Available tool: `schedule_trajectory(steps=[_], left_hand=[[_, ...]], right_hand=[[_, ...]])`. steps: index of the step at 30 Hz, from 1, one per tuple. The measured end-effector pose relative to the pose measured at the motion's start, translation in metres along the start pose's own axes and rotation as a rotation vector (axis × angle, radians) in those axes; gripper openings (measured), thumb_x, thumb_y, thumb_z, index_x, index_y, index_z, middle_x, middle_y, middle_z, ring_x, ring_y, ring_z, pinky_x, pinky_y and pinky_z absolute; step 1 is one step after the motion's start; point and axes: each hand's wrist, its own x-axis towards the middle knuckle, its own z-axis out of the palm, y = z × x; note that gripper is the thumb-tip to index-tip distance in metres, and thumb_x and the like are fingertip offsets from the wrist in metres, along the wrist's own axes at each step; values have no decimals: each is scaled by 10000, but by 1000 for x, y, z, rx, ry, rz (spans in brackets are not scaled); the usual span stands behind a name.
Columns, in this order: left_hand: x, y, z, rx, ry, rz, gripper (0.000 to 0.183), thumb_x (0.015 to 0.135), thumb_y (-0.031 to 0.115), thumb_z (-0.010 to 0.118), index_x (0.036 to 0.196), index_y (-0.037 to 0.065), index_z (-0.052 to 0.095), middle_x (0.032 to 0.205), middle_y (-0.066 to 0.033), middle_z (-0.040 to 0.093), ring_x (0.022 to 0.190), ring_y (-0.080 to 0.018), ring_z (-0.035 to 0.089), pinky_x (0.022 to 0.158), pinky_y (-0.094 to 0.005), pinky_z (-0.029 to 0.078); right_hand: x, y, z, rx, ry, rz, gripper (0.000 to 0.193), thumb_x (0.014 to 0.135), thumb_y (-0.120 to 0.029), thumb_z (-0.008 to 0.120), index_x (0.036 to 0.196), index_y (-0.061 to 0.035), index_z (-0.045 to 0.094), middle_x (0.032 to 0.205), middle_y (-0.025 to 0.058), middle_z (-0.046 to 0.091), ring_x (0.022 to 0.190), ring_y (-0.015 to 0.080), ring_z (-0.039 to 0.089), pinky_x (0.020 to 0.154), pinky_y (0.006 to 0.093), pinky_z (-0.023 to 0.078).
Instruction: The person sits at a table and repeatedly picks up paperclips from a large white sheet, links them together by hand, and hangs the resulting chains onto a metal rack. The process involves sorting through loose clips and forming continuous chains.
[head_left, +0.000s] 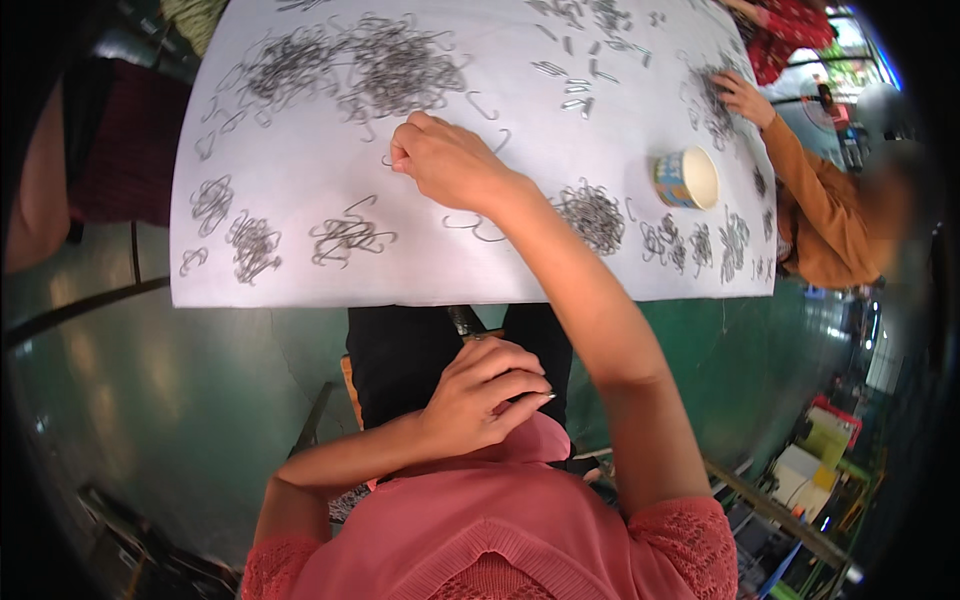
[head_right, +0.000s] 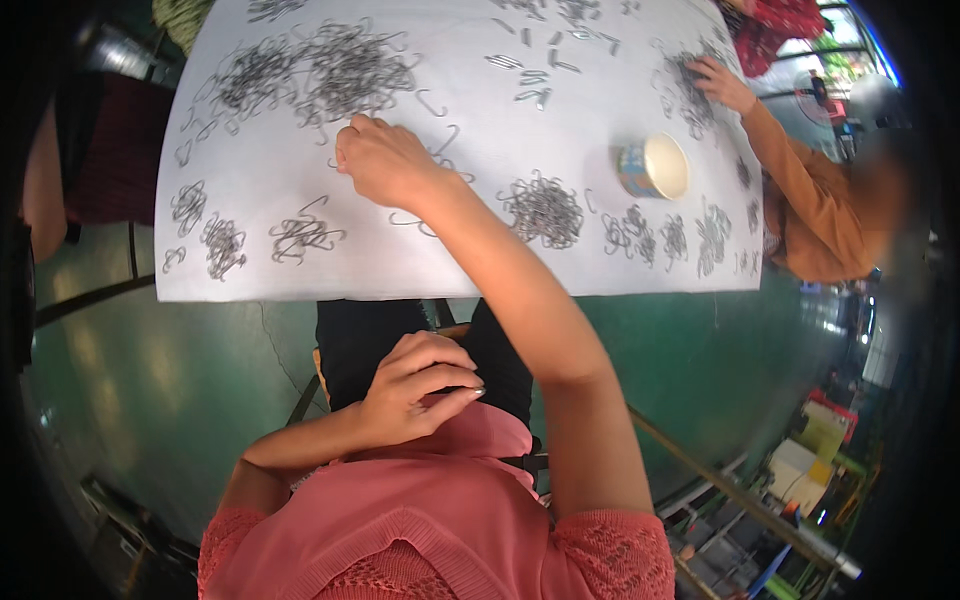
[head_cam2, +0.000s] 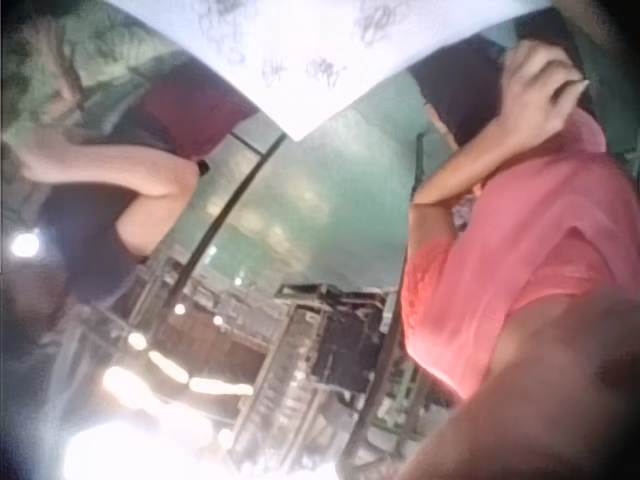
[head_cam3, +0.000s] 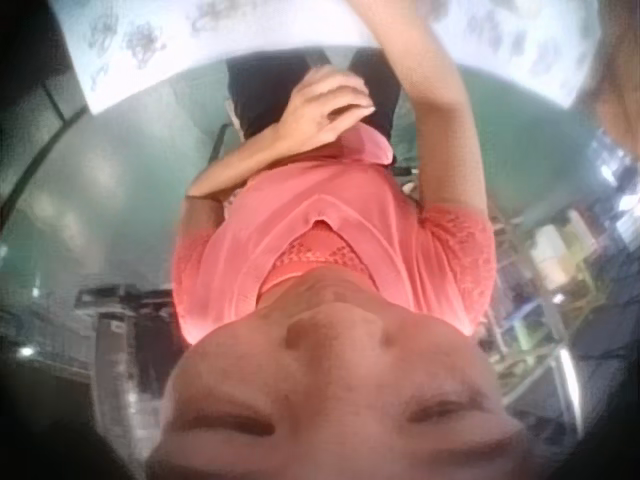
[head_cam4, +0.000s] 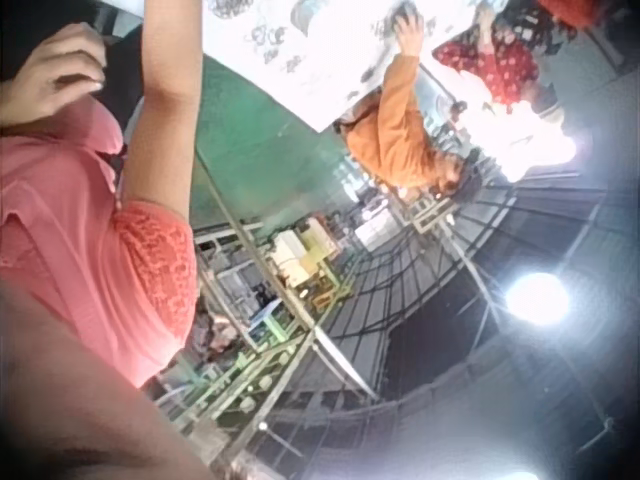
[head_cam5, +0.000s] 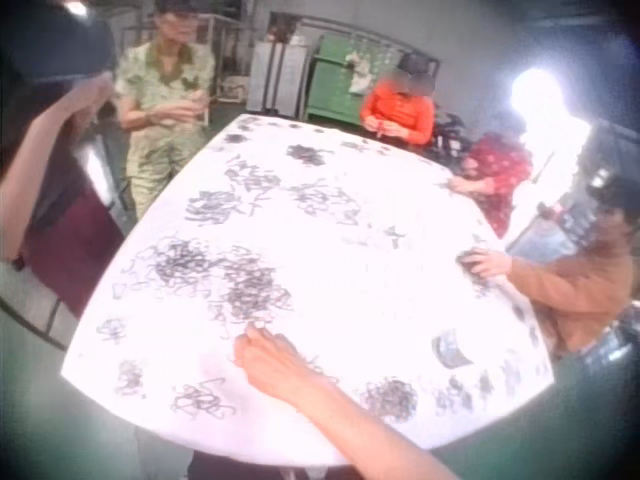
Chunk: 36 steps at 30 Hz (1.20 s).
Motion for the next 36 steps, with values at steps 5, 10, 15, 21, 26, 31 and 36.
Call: schedule_trajectory(steps=[5,10,15,21,26,31,36], left_hand=[[-5,-6,3,-3,9,-5,172,683,40,752,837,77,685,895,-30,614,785,-185,583,697,-302,414],[-6,-12,0,18,3,0,183,673,35,755,836,75,684,882,-32,620,795,-187,591,702,-301,419],[-6,-11,-2,57,21,-18,175,684,45,752,841,76,680,883,-35,618,805,-195,592,719,-308,439],[-5,-3,0,84,82,-23,178,668,14,745,830,54,682,880,-54,620,812,-208,599,723,-310,458],[-4,-4,5,90,99,-34,175,673,20,750,829,58,680,881,-54,620,817,-210,598,732,-312,456],[-4,-4,6,131,90,-74,165,690,36,755,831,75,679,863,-41,622,819,-207,596,748,-317,447],[-2,-7,8,136,65,-100,147,703,32,744,826,70,674,804,-29,647,790,-208,601,744,-309,441]], right_hand=[[-94,24,-70,384,124,358,132,902,-142,552,902,-16,513,825,69,564,798,186,549,762,299,445],[-178,71,-91,90,279,579,155,827,-94,646,944,-19,578,872,67,588,798,173,566,747,293,447],[-145,67,-81,43,305,440,182,776,-73,671,954,-65,631,891,75,588,792,234,587,713,337,467],[-40,76,-60,40,199,373,118,818,-184,650,883,-88,670,898,87,610,831,261,613,717,378,479],[4,76,-34,-237,57,394,170,821,-219,647,880,-61,667,940,116,618,844,289,626,731,388,498],[-17,55,-46,151,-33,409,126,850,-172,620,888,-51,619,886,74,614,774,214,618,695,337,488],[-106,28,-68,1235,-44,529,122,895,-153,598,890,-31,591,797,23,584,690,84,578,596,237,478]])
